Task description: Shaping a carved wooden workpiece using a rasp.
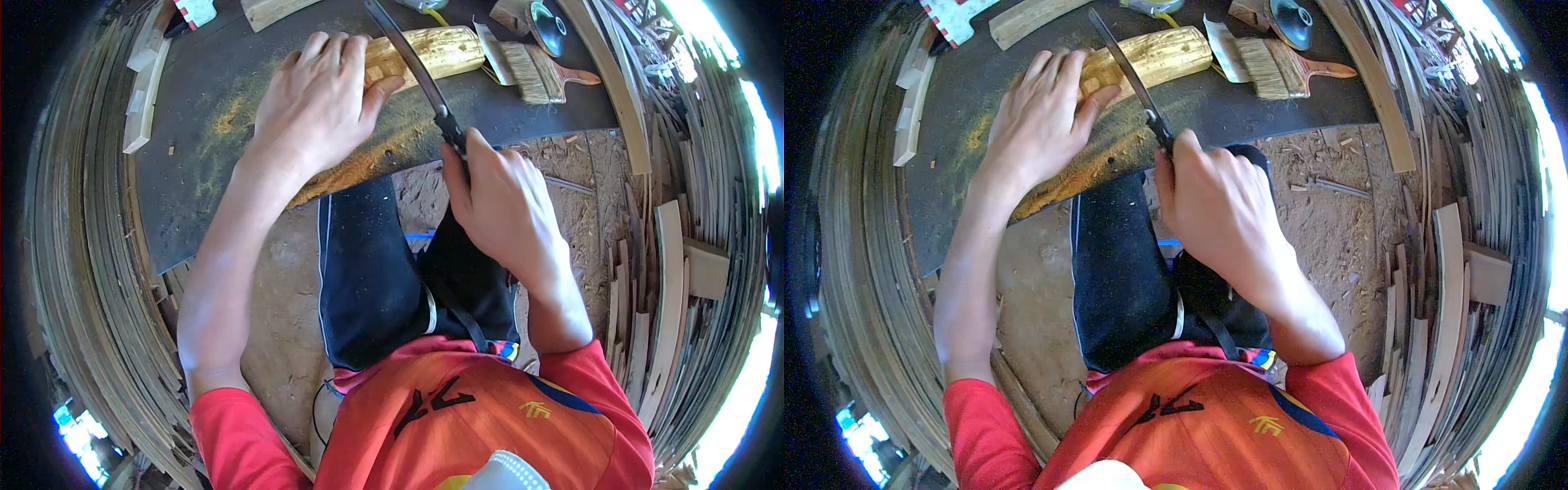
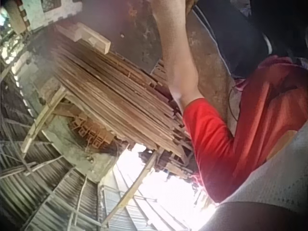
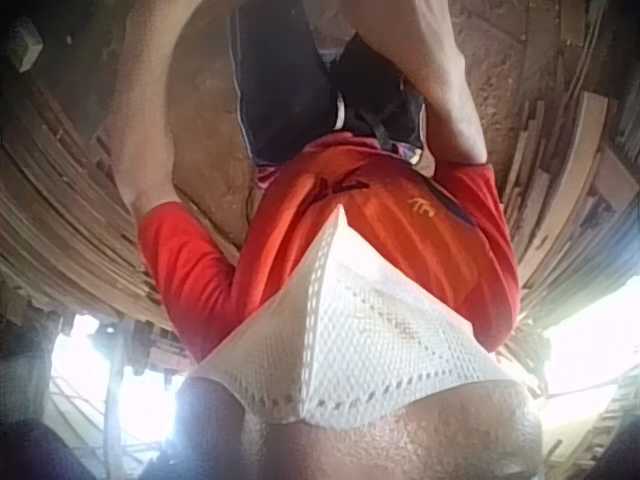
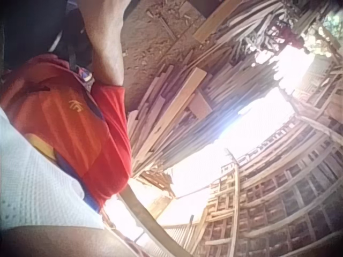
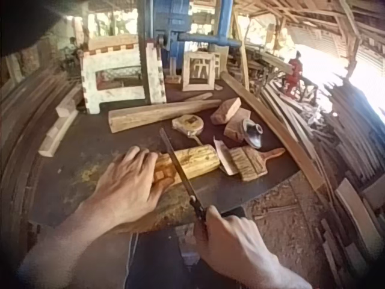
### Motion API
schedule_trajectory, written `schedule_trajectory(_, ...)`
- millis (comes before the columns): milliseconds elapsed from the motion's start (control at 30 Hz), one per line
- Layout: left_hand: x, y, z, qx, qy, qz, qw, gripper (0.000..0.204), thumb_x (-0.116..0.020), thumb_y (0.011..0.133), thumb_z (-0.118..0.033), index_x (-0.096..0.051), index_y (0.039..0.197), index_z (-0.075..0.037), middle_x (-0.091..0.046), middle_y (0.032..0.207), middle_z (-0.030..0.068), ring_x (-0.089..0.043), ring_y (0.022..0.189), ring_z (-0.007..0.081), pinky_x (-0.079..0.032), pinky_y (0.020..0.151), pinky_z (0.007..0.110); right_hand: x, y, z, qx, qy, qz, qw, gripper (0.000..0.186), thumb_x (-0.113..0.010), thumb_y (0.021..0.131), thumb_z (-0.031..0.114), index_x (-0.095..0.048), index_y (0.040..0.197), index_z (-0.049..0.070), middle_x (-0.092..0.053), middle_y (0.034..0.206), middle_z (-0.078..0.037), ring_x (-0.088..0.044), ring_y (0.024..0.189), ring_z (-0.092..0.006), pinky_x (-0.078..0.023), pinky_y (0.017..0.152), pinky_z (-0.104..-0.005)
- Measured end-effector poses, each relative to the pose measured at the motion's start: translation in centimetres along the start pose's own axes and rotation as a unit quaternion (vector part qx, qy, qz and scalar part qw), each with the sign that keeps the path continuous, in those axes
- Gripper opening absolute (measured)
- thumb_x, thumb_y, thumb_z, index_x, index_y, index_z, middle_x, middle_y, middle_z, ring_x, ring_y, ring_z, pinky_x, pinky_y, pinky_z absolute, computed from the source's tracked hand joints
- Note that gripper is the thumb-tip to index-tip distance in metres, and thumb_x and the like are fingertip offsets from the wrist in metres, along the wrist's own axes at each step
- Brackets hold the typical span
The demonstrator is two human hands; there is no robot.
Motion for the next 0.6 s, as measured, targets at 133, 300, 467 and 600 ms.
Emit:
schedule_trajectory(133,0.0,0.4,0.1,-0.004,0.027,-0.035,0.999,0.054,-0.054,0.108,-0.046,-0.061,0.127,0.005,-0.07,0.121,0.0199,-0.066,0.119,0.0307,-0.055,0.102,0.047,-0.3,1.2,0.0,0.012,0.027,-0.008,1.0,0.03,-0.062,0.104,0.025,-0.059,0.088,0.0,-0.064,0.068,-0.027,-0.066,0.069,-0.0489,-0.049,0.064,-0.0587)
schedule_trajectory(300,0.2,0.1,0.4,-0.018,0.033,-0.053,0.998,0.055,-0.061,0.105,-0.043,-0.057,0.132,0.004,-0.067,0.12,0.0224,-0.067,0.114,0.0377,-0.057,0.095,0.05,-0.5,1.4,0.3,0.018,0.028,-0.02,0.999,0.028,-0.062,0.103,0.023,-0.06,0.087,0.0,-0.063,0.067,-0.027,-0.066,0.07,-0.0488,-0.05,0.065,-0.059)
schedule_trajectory(467,0.0,0.5,0.0,-0.019,0.001,-0.02,1.0,0.059,-0.06,0.106,-0.045,-0.058,0.134,0.006,-0.067,0.121,0.0231,-0.066,0.114,0.0385,-0.056,0.098,0.049,0.9,-1.2,0.1,-0.075,0.027,0.085,0.993,0.024,-0.063,0.102,0.02,-0.061,0.089,-0.001,-0.063,0.068,-0.028,-0.066,0.07,-0.0489,-0.049,0.064,-0.0582)
schedule_trajectory(600,0.0,0.4,0.4,-0.04,0.015,-0.051,0.998,0.06,-0.061,0.105,-0.046,-0.058,0.134,0.006,-0.067,0.121,0.0228,-0.067,0.113,0.0378,-0.056,0.096,0.048,-0.9,2.5,-0.4,0.052,0.056,-0.036,0.996,0.028,-0.062,0.103,0.022,-0.06,0.088,-0.001,-0.063,0.07,-0.029,-0.065,0.07,-0.0501,-0.049,0.065,-0.0582)
Point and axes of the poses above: each hand's wrist, its own y-axis towards the middle knuckle, its own x-axis out of the back of the hand, z = x × y, the point moved 2 cm from there along y, towards the middle knuckle
